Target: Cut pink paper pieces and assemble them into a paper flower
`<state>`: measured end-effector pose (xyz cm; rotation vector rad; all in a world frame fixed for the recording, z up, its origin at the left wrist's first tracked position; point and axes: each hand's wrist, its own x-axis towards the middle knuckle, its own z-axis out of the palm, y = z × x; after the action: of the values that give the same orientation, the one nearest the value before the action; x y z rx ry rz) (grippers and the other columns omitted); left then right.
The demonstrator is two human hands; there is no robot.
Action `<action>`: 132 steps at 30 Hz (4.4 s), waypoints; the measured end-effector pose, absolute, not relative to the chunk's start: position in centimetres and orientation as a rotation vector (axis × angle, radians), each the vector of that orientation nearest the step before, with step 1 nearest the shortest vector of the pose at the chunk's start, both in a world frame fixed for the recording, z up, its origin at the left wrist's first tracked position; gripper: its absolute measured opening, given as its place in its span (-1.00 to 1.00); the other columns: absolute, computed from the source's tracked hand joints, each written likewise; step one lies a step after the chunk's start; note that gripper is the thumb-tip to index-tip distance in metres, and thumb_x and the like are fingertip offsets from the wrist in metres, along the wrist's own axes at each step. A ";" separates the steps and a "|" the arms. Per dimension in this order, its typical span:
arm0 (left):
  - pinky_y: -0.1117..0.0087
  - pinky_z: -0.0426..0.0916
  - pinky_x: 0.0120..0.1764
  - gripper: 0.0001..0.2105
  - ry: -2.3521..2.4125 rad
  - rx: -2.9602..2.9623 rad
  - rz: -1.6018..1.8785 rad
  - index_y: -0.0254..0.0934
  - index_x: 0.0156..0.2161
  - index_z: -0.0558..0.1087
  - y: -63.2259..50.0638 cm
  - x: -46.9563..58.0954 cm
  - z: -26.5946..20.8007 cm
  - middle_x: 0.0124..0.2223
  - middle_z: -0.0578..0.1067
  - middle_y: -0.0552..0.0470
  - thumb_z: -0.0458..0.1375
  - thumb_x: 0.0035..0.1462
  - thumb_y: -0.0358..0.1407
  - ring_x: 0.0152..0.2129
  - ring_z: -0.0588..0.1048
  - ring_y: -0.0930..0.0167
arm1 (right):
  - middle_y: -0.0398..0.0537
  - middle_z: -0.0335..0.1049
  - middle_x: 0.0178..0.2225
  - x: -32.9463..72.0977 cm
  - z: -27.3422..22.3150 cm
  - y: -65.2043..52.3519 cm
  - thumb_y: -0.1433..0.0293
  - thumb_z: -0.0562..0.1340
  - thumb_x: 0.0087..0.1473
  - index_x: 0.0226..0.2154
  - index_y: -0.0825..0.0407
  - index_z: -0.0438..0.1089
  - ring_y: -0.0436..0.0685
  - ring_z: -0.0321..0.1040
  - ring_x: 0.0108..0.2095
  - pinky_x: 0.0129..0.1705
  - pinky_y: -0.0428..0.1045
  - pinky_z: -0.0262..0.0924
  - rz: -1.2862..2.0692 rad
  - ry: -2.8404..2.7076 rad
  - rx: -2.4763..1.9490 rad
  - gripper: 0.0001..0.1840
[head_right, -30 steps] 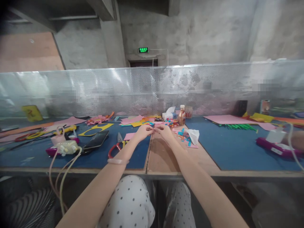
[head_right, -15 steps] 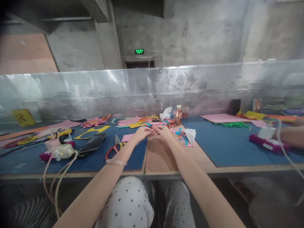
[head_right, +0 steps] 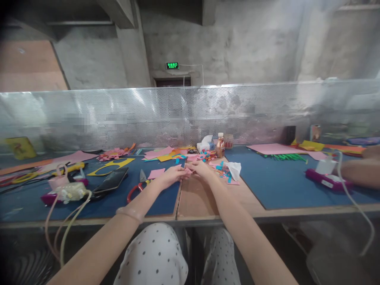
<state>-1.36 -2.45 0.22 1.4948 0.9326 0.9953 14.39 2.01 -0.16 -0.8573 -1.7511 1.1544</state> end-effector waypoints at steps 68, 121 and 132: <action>0.41 0.37 -0.35 -0.89 0.906 1.235 1.185 -0.40 -0.36 0.40 -2.7 -2.0 -0.1 -0.41 0.54 -0.13 0.16 -0.01 -0.37 -0.52 0.49 0.45 | -0.12 0.32 -0.54 13.9 0.2 1.1 0.19 0.16 -0.06 -0.42 0.15 0.42 -0.05 0.17 -0.56 -0.52 -0.13 0.05 0.759 -2.028 -0.999 -0.66; 0.52 0.22 -0.48 -0.72 0.870 1.382 1.177 -0.35 -0.42 0.34 -3.0 -2.4 -0.4 -0.50 0.42 0.06 0.32 -0.23 -0.28 -0.57 0.40 0.54 | -0.20 0.26 -0.58 14.0 -0.3 0.3 0.16 0.32 -0.23 -0.51 0.10 0.26 -0.10 0.15 -0.58 -0.49 -0.14 0.03 1.387 -1.849 -0.717 -0.63; 0.51 0.26 -0.48 -0.75 0.898 1.513 1.138 -0.32 -0.42 0.27 -2.5 -2.3 -0.9 -0.53 0.42 0.07 0.25 -0.12 -0.26 -0.59 0.40 0.54 | -0.18 0.17 -0.64 13.8 0.9 -1.1 0.10 0.18 -0.07 -0.60 0.07 0.21 -0.08 0.03 -0.61 -0.56 -0.13 -0.07 1.096 -2.075 -0.919 -0.62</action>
<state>-2.33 -2.53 -0.91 1.5128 0.8981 1.1379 13.84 -1.10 0.89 -0.9192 -2.0749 1.0960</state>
